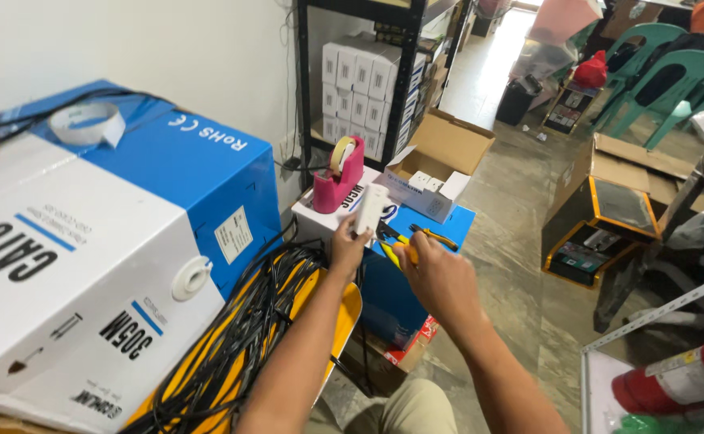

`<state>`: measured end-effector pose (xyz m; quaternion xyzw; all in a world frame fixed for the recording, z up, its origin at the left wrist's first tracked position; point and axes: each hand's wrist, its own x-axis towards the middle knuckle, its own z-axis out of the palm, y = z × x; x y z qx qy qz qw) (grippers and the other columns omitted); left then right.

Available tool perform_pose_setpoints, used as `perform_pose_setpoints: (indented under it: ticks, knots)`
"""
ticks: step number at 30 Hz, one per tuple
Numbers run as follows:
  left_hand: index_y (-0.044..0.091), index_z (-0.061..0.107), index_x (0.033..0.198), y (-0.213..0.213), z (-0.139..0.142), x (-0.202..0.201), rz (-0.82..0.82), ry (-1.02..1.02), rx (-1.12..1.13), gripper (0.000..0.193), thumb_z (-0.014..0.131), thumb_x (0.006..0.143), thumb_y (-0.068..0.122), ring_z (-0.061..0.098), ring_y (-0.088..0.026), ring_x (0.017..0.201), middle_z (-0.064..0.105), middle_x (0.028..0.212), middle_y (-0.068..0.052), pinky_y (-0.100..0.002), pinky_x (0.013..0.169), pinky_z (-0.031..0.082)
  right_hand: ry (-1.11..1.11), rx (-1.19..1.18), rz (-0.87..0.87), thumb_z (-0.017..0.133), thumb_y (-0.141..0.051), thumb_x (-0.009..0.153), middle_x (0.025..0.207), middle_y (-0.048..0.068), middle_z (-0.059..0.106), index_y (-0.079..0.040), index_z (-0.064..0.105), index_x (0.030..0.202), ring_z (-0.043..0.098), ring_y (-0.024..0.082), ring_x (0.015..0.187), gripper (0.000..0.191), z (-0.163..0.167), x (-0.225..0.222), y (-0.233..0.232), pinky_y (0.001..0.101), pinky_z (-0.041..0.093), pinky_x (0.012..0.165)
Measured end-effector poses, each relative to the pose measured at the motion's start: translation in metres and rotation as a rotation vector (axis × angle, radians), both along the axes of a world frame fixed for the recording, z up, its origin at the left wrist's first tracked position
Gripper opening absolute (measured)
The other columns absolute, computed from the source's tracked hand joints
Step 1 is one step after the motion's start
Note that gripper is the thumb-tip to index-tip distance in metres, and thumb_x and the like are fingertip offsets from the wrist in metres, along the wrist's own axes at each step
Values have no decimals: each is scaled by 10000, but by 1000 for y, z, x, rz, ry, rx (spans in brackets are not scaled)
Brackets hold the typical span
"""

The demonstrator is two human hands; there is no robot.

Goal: The person assembles a multi-socket power strip at a workbench. They hold the white outlet block, position a black cable against its terminals, and use a screwdriver to tighten screws, working on the sockets one at a time and handling the cable with pliers as they go.

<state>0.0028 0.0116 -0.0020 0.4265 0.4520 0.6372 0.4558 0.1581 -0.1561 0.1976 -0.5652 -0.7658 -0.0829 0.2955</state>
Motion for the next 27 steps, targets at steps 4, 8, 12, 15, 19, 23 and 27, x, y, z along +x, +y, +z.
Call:
perform_pose_setpoints:
  ticks: [4,8,12,15,19,23,27]
  knots:
    - [15,549,1383,4,0,-7,-15,-301,90,545,707,867,-57,676,-167,1012,680,1166,-92,-289,873,553,200,127,-3,700,-318,947,814,172,726,-61,635,916,691,397,655,267,-13,8,0,475,534,540]
    - [14,549,1397,8,-3,-14,-45,-339,88,525,695,896,-49,659,-155,986,674,1153,-90,-284,849,550,281,162,-18,715,-275,971,792,192,717,-53,652,948,703,377,669,232,-21,26,-1,448,541,568]
    - [-10,555,1393,9,-5,-11,-60,-366,112,493,674,917,-61,659,-161,989,670,1158,-94,-289,894,569,443,235,51,695,-234,1001,796,175,712,-40,649,1001,718,319,671,199,-34,40,-10,393,549,593]
    - [5,549,1391,8,-5,-10,-17,-271,113,541,678,875,-96,660,-138,1043,665,1199,-71,-260,908,555,538,213,47,686,-217,1013,779,157,705,-28,638,1038,719,250,648,197,-49,44,-16,353,545,594]
    - [-6,523,1392,8,-10,-9,-7,-276,103,552,697,875,-89,669,-163,1065,667,1218,-79,-275,897,578,813,90,27,654,-238,1023,744,122,705,-2,604,1060,718,177,620,244,-72,43,-18,299,552,569]
    - [-13,473,1375,12,-20,-7,-70,-385,53,549,697,877,-64,690,-183,1019,669,1170,-108,-307,863,624,1112,51,44,602,-282,1068,819,121,710,17,546,1109,721,179,676,307,-92,49,-4,285,578,612]
    - [-27,471,1364,14,-26,-4,-37,-302,35,552,719,871,-46,690,-180,926,683,1113,-142,-321,815,620,1444,-64,136,572,-356,1077,903,142,686,-15,469,1133,746,207,729,360,-116,65,11,332,644,693]
